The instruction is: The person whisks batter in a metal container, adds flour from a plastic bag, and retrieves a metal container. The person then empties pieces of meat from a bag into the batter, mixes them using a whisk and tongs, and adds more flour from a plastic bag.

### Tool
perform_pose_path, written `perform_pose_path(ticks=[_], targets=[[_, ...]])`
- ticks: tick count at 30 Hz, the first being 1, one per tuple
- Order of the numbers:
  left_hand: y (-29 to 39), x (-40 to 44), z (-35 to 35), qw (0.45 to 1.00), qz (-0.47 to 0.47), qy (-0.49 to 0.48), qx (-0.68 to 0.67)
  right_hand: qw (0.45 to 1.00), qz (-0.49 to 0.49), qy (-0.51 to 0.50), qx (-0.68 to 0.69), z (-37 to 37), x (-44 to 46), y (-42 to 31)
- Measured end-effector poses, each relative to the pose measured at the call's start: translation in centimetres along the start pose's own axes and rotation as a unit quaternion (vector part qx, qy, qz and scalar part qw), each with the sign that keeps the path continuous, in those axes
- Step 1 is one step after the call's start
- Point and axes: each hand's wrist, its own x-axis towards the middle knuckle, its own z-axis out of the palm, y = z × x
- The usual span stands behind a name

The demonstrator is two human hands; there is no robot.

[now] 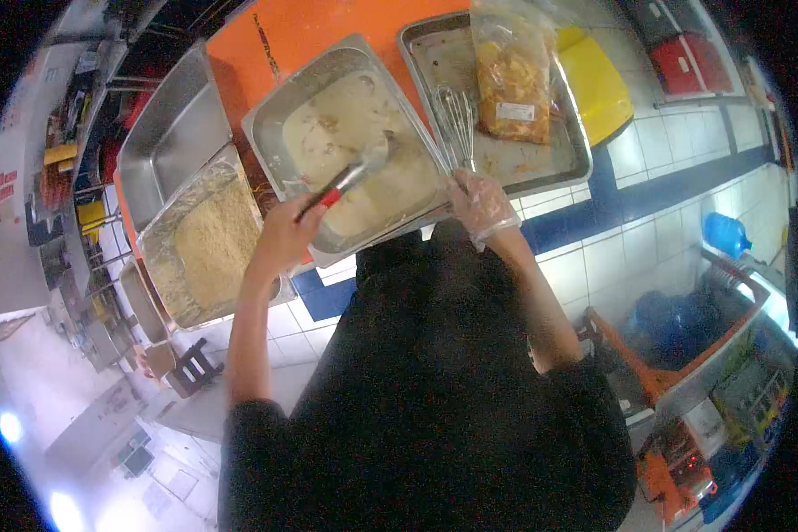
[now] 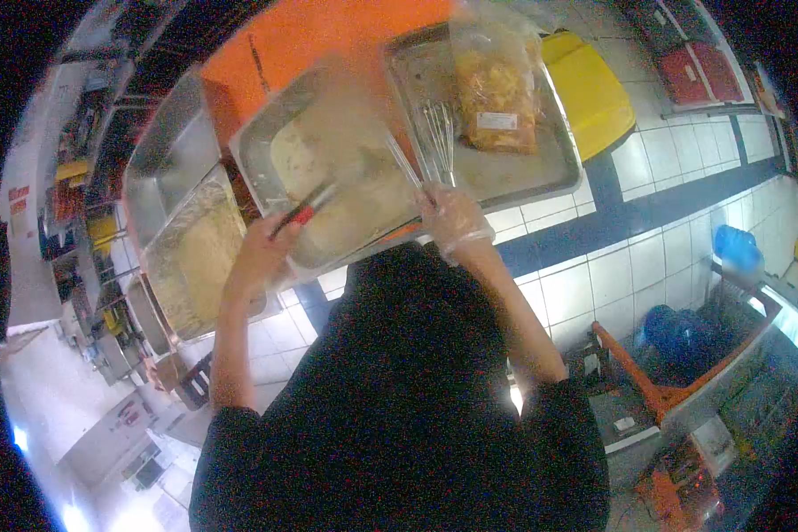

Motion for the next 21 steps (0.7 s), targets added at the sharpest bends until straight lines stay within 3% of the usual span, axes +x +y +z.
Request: perform_pose_path(ticks=[1,3,7,9,10,13,16,18,19,21], targets=[[0.5,-0.4,-0.8,1.000,0.001,-0.003,0.000,1.000,-0.015,0.001,-0.019,0.2,0.2,0.3],[1.6,-1.2,-2.5,0.985,-0.110,-0.013,-0.131,0.999,0.000,-0.005,-0.032,0.2,0.4,0.4],[1.9,-2.4,-6.0,0.985,-0.122,-0.040,-0.114,1.000,-0.016,0.015,-0.018,-0.6,-0.3,-0.6],[2.4,-3.1,-7.4,0.956,-0.146,-0.037,-0.253,1.000,0.007,-0.009,-0.002,-0.9,-0.3,-1.0],[2.4,-3.4,-7.7,0.956,-0.146,-0.040,-0.252,0.999,0.026,-0.034,0.014,-1.0,-0.2,-0.9],[2.2,-3.7,-8.4,0.947,-0.183,0.012,-0.265,1.000,-0.022,0.016,-0.010,0.0,-0.1,0.1],[2.4,-3.4,-8.2,0.951,-0.145,0.057,-0.266,1.000,-0.013,0.008,0.000,-0.2,-0.3,0.0],[3.5,-2.7,-7.4,0.983,-0.136,0.099,0.074,1.000,-0.005,0.004,-0.001,0.0,-0.2,0.2],[3.2,-2.3,-6.5,0.983,-0.137,0.100,0.074,1.000,0.000,-0.001,-0.004,0.1,-0.1,0.2],[1.2,-1.7,-3.7,0.988,0.031,0.116,0.098,1.000,0.000,0.008,-0.012,0.5,0.0,0.4]])
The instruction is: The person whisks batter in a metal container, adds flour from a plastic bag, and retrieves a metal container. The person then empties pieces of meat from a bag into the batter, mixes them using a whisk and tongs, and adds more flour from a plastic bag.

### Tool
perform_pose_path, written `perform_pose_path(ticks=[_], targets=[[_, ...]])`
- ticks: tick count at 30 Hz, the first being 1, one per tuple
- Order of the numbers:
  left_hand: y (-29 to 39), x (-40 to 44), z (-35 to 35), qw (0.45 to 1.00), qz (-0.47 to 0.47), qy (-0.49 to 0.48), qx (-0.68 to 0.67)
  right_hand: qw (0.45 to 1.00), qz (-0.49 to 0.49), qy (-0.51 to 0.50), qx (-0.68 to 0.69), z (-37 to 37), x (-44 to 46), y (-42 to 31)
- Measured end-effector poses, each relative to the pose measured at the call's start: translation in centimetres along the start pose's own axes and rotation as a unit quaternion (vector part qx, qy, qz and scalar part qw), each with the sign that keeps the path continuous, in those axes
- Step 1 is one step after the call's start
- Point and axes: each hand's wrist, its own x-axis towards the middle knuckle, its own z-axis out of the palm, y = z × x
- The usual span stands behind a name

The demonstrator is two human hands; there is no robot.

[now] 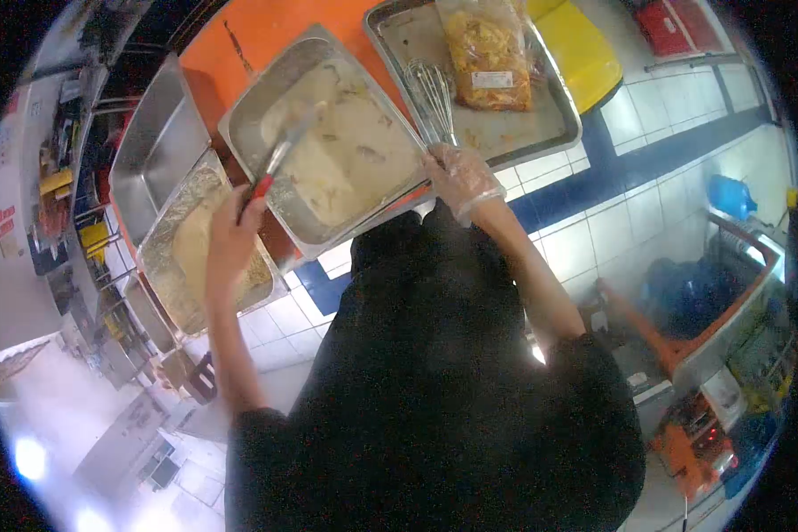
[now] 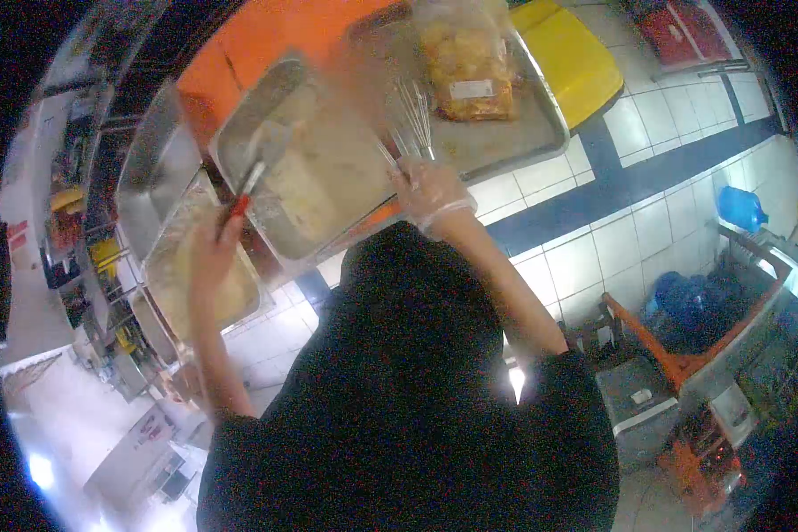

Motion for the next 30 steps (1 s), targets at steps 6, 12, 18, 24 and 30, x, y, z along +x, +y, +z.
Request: perform_pose_path(ticks=[6,12,18,24,30], targets=[[-0.1,-3.1,3.8,0.983,-0.069,-0.107,0.129,0.999,-0.022,0.023,0.010,-0.3,-0.3,-0.3],[2.0,-4.6,0.9,0.974,-0.099,-0.086,0.185,0.999,-0.037,0.001,0.007,-0.9,-0.1,-0.4],[3.2,-5.9,-0.9,0.964,-0.138,-0.081,0.211,1.000,0.004,-0.022,0.012,-1.1,-0.2,-1.2],[4.1,-6.5,-2.6,0.970,-0.164,-0.109,0.143,1.000,-0.017,-0.017,0.007,-0.8,0.1,-0.6],[3.7,-7.3,2.6,0.972,-0.154,-0.106,0.143,0.998,0.009,0.016,-0.058,-1.2,-0.6,-2.3]])
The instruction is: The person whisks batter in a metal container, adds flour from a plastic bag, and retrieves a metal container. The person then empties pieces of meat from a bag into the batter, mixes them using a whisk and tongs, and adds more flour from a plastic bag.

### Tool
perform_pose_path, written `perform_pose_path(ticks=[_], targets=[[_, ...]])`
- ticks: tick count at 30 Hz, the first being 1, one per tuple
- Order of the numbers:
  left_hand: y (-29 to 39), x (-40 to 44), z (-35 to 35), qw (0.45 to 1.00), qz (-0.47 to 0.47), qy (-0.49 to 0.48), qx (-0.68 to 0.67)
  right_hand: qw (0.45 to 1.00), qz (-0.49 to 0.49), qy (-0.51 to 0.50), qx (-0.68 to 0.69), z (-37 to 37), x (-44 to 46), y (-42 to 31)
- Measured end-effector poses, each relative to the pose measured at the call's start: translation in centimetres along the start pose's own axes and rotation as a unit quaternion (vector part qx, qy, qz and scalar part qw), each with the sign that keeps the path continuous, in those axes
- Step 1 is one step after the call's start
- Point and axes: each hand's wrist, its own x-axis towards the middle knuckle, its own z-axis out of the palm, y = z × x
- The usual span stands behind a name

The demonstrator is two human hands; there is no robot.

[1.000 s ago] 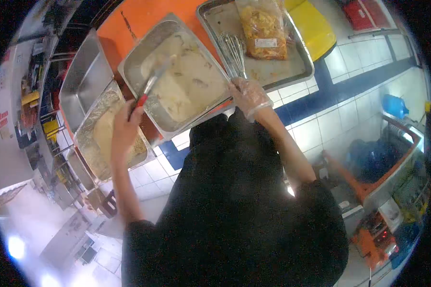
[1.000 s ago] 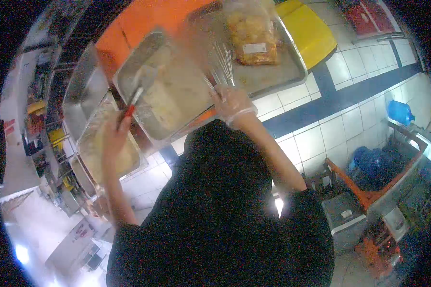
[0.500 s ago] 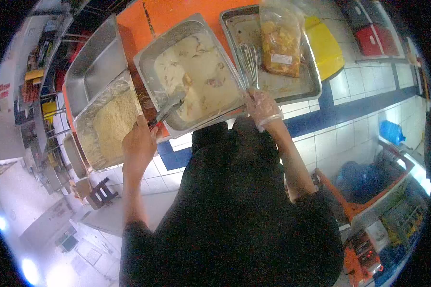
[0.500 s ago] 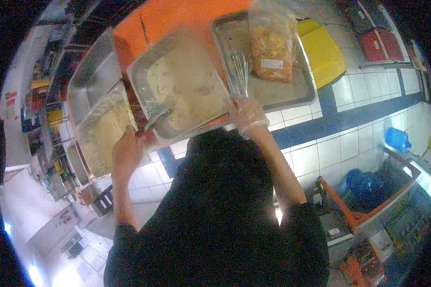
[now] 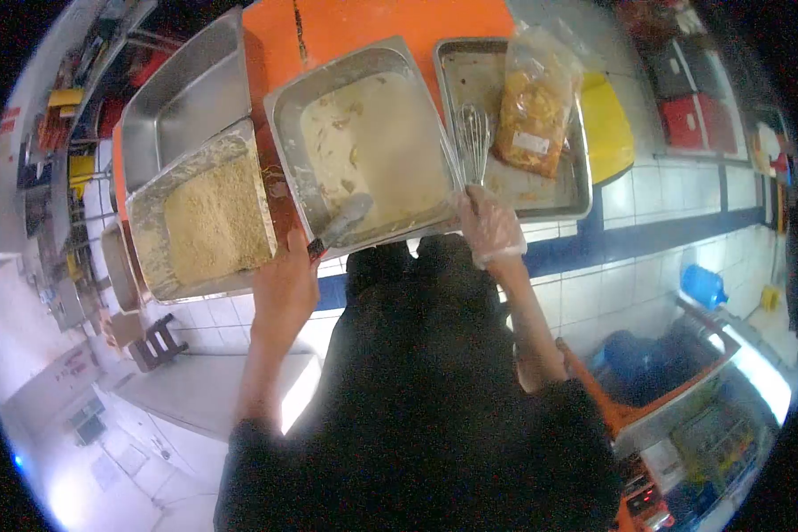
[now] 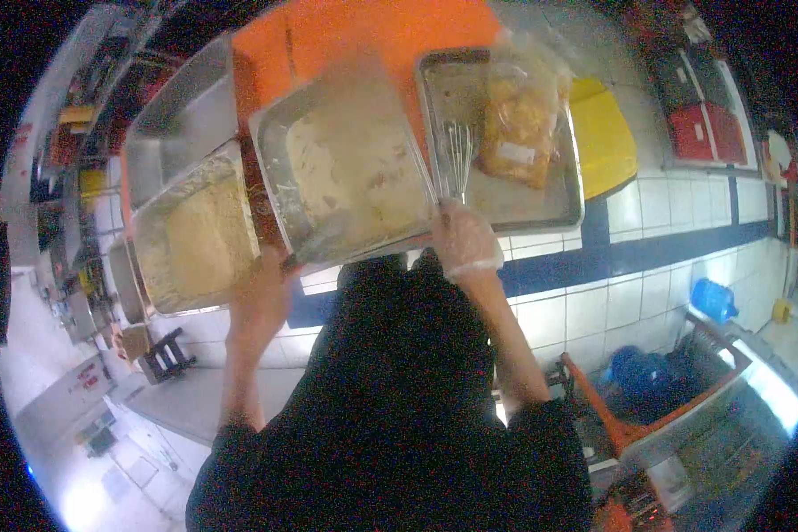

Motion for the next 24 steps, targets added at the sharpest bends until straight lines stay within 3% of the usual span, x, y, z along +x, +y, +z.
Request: perform_pose_path(ticks=[1,2,4,5,7,8,9,12,14,16,18,19,20,22,23,24], targets=[[0.1,-0.3,0.6,1.000,0.006,0.026,-0.004,0.998,-0.004,0.056,-0.025,-0.3,-0.5,-0.9],[0.2,-0.5,1.1,0.999,0.009,0.052,-0.008,0.998,-0.016,0.050,-0.034,-0.5,-0.9,-1.6],[0.6,-1.2,0.6,0.997,-0.018,0.060,-0.046,0.975,-0.069,0.192,-0.091,-0.6,-2.1,-2.7],[1.0,-1.6,0.1,0.991,-0.057,0.037,-0.112,0.974,-0.084,0.183,-0.100,-0.7,-2.3,-3.0],[0.6,-2.6,1.5,0.976,-0.106,0.014,-0.191,0.959,-0.207,0.194,-0.003,-0.6,-2.6,-3.5],[-0.1,-3.4,3.7,0.966,-0.078,0.071,-0.237,0.959,-0.218,0.182,-0.011,-0.5,-2.6,-3.8],[-0.5,-4.2,5.7,0.950,-0.049,0.128,-0.280,0.960,-0.241,0.141,-0.013,-0.3,-2.7,-4.2],[-0.6,-6.0,9.8,0.910,-0.117,0.109,-0.383,0.963,-0.256,0.071,-0.037,0.2,-3.6,-5.7],[-0.3,-6.4,10.9,0.904,-0.101,0.148,-0.388,0.967,-0.228,-0.096,-0.059,0.2,-4.7,-7.2],[0.5,-6.6,11.0,0.849,-0.115,0.169,-0.488,0.966,-0.219,-0.128,-0.042,2.6,-5.7,-6.4],[1.3,-6.2,13.2,0.856,-0.073,0.198,-0.472,0.954,-0.270,-0.130,0.014,4.7,-6.9,-5.6],[2.6,-5.8,14.3,0.833,-0.058,0.205,-0.510,0.945,-0.152,-0.222,0.186,5.3,-7.7,-6.2],[3.9,-5.6,15.2,0.809,-0.042,0.214,-0.546,0.947,-0.155,-0.220,0.175,5.0,-8.1,-7.0],[7.5,-5.6,14.4,0.672,-0.099,0.018,-0.734,0.969,-0.129,-0.118,0.177,4.5,-9.1,-8.6],[9.2,-5.4,15.4,0.701,0.003,0.063,-0.710,0.983,-0.096,-0.082,0.136,5.5,-9.0,-6.5],[10.8,-5.4,16.4,0.721,0.101,0.109,-0.677,0.983,-0.185,-0.009,0.003,5.9,-8.6,-2.9]])
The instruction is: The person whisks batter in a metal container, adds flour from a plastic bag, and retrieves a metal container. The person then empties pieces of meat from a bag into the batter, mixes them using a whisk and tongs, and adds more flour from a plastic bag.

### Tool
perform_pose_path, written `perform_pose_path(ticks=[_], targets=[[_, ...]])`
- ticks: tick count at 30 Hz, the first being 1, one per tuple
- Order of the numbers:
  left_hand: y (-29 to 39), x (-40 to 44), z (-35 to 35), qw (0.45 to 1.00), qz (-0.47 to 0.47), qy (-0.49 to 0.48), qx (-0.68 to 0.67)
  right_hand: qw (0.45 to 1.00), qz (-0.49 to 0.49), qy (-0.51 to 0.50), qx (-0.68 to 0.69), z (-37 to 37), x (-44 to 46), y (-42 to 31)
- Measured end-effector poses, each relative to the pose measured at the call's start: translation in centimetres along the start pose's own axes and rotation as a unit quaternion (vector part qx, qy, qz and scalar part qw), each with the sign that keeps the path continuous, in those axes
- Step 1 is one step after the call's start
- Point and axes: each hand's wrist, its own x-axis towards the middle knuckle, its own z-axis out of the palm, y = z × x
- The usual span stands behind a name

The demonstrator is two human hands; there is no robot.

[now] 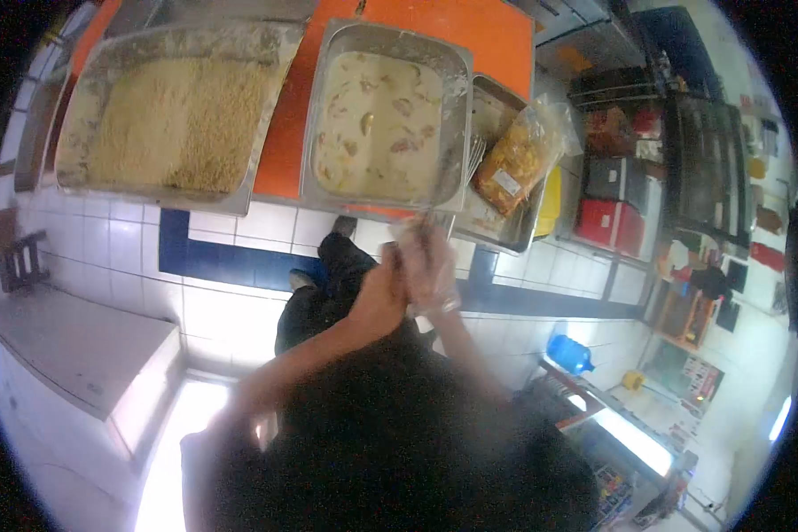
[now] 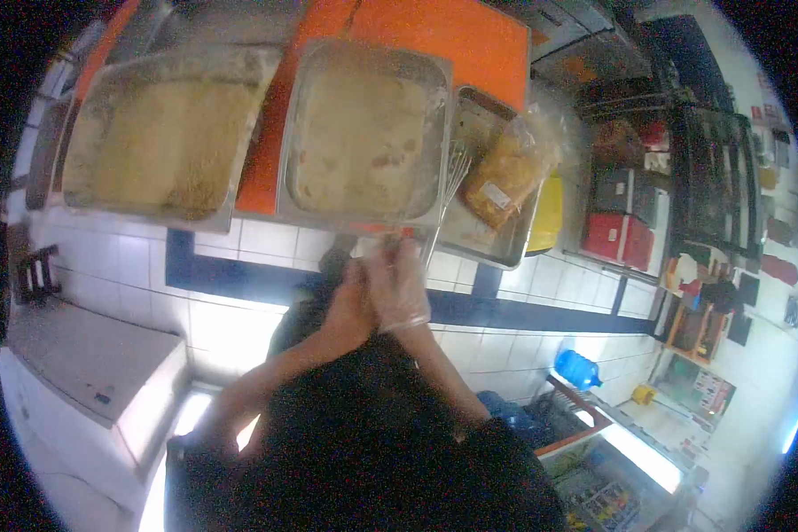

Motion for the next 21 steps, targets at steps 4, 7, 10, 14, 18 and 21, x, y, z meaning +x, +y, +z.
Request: perform_pose_path(ticks=[4,7,10,14,18,21], targets=[[1.0,0.1,4.3,0.994,0.032,-0.102,-0.002,0.992,0.055,0.113,0.005,-3.8,-1.5,4.5],[-1.0,-1.9,4.0,0.987,0.054,-0.136,0.067,0.966,0.239,0.091,0.032,-6.2,-1.1,4.5],[-6.2,-7.1,2.6,0.984,-0.003,-0.156,0.090,0.933,0.356,0.050,0.018,-6.6,-1.7,9.8],[-15.2,-14.7,-2.6,0.984,-0.096,-0.109,0.103,0.915,-0.146,-0.062,-0.371,-7.6,-1.3,26.5],[-29.5,-21.1,-5.0,0.942,-0.247,-0.048,0.223,0.786,-0.093,-0.186,-0.583,-6.5,3.7,22.7],[-33.4,-24.2,-8.8,0.899,-0.405,0.107,0.129,0.909,-0.097,-0.096,-0.393,-5.7,2.7,18.7]])
